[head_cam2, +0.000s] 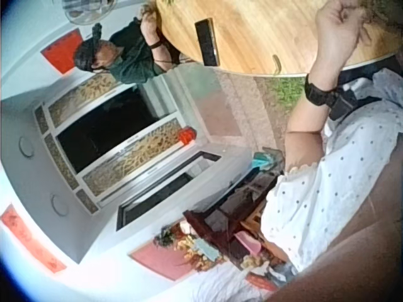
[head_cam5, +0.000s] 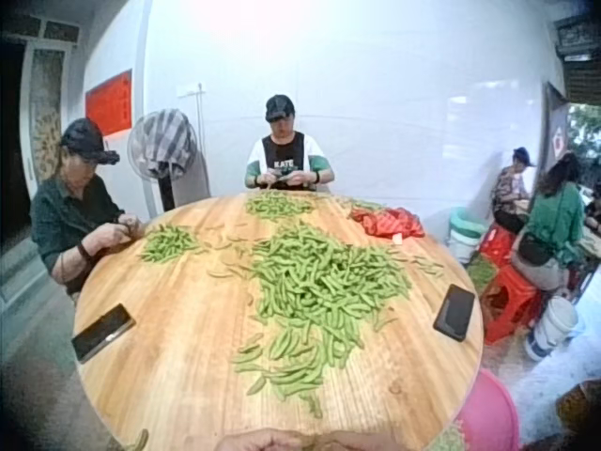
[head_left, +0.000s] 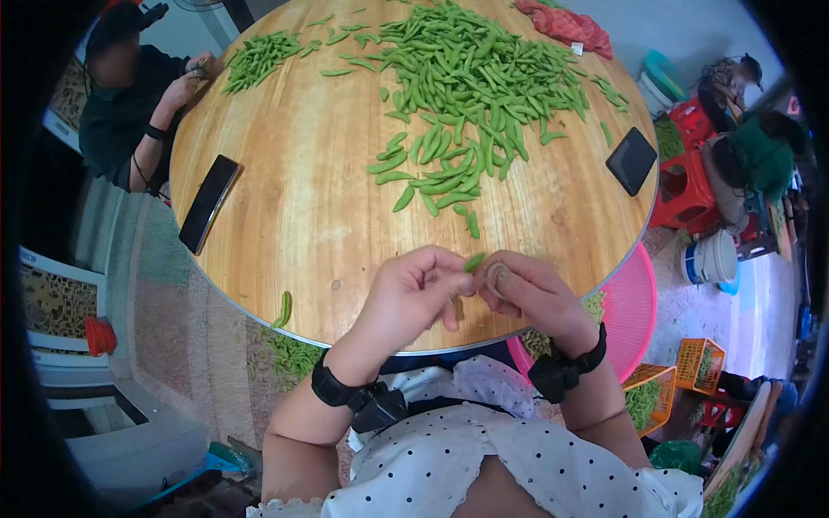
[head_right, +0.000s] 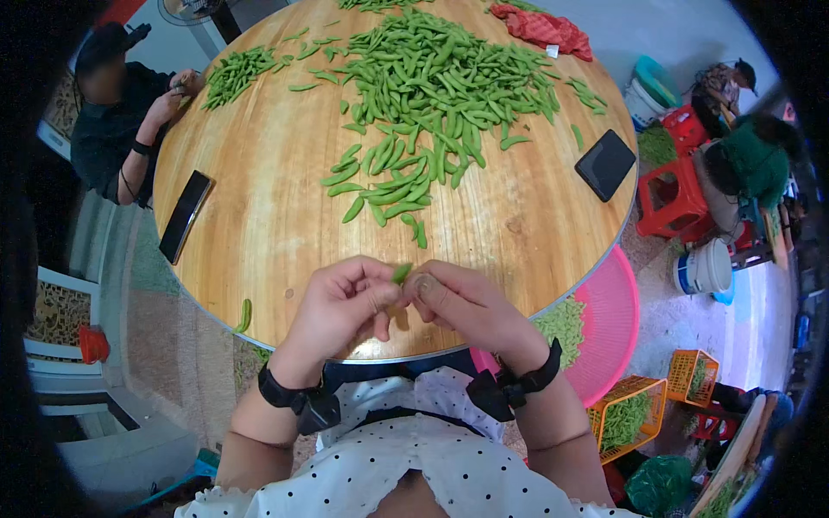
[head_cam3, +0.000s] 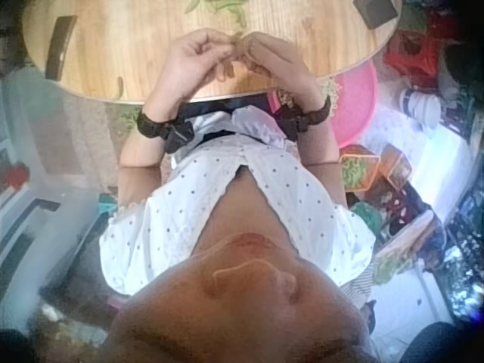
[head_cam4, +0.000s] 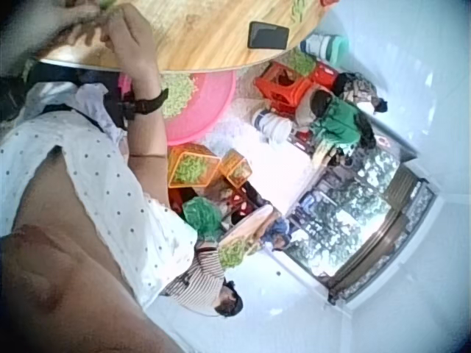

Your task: Peeling edamame pods and collecting the beans into a pink bowl.

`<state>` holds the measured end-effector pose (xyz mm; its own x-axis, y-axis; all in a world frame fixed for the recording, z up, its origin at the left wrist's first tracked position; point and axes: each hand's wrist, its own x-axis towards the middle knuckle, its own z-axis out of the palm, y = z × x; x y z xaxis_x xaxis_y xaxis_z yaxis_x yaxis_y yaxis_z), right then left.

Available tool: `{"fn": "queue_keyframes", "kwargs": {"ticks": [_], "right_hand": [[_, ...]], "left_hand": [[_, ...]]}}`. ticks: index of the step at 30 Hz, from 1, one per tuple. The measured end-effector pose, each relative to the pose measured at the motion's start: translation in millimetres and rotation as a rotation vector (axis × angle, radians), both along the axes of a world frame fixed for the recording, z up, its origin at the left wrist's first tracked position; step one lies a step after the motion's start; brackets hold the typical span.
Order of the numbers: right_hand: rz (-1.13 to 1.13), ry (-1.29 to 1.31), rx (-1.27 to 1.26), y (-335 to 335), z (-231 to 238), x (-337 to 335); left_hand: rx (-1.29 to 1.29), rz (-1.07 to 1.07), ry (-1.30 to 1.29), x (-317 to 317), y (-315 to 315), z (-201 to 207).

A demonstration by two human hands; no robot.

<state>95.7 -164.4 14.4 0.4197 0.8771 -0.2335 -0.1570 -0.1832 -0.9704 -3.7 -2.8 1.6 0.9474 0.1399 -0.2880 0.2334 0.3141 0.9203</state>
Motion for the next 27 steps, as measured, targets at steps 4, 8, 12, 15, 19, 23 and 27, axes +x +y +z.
{"fn": "queue_keyframes", "kwargs": {"ticks": [4, 8, 12, 15, 19, 23, 27], "right_hand": [[0.005, 0.080, 0.055, 6, -3, -3], [0.024, 0.085, 0.027, 9, -3, -3], [0.011, 0.043, -0.002, 11, -2, -3], [-0.043, 0.021, -0.030, 13, 0, -7], [-0.136, 0.013, -0.062, 14, -4, -11], [-0.178, 0.053, -0.008, 10, -9, -10], [-0.151, -0.085, 0.061, 7, -13, -11]], "left_hand": [[0.149, 0.018, -0.030, -7, 1, -3], [0.479, 0.067, -0.207, -10, 1, -12], [0.622, 0.138, -0.305, -9, -2, -13], [0.721, 0.165, -0.337, -10, -4, -9], [0.914, 0.226, -0.411, -8, -9, -10], [0.772, 0.197, -0.348, -7, -13, -14], [0.081, 0.121, -0.105, -10, -15, -10]]}}
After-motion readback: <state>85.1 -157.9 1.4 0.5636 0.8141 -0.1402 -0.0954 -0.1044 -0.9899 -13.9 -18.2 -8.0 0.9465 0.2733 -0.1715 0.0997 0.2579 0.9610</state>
